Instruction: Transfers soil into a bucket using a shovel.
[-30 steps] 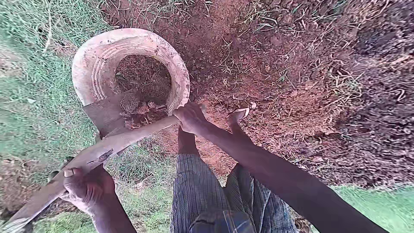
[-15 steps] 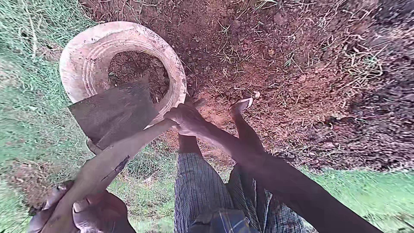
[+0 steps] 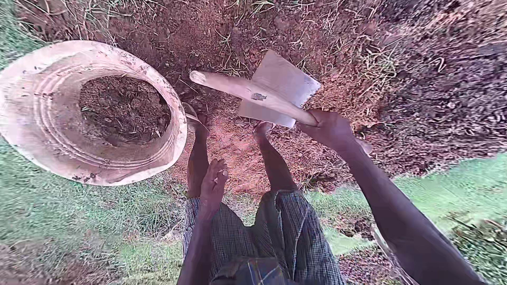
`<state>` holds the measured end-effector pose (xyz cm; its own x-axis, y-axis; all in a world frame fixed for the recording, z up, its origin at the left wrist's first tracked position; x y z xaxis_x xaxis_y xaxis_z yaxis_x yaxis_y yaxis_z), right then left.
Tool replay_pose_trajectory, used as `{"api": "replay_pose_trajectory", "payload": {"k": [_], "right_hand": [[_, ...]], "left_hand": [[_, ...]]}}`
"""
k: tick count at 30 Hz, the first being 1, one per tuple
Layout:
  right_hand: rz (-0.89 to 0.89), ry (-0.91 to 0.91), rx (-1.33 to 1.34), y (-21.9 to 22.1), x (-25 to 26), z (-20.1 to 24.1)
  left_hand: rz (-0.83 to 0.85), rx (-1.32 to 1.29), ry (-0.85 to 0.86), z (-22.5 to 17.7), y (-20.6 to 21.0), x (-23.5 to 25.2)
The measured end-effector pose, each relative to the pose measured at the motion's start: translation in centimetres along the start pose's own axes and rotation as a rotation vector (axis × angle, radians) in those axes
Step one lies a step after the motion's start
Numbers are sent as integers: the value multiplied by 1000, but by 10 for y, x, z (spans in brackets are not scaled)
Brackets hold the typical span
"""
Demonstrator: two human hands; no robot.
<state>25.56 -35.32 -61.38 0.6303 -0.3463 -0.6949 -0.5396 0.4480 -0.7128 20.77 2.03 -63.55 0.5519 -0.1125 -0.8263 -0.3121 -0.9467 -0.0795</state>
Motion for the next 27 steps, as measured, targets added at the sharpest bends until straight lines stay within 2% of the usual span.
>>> {"api": "replay_pose_trajectory", "payload": {"k": [2,4,7,10,16,27], "right_hand": [[-45,100,-31,-19,19,-38],[-56,194,-57,-31,48,-69],[-74,270,-157,-42,102,-105],[-41,204,-183,-50,135,-135],[14,231,-212,-52,128,-114],[21,263,-233,-55,132,-122]], "left_hand": [[141,134,-176,26,24,-1],[223,216,-270,34,36,4],[105,106,-309,34,41,13],[7,106,-324,37,40,14],[95,211,-337,43,61,16],[22,226,-396,49,67,16]]}}
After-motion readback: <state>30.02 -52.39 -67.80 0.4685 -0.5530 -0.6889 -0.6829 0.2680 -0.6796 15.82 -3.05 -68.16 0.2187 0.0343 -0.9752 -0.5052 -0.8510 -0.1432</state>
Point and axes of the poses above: each hand's wrist, its own x-axis towards the middle knuckle, its own y-axis out of the palm, z = x × y, the point moved 5 cm from there along x, towards the middle knuckle, and after that the axes turned 10 degrees about -z, right-handed, at the moved point
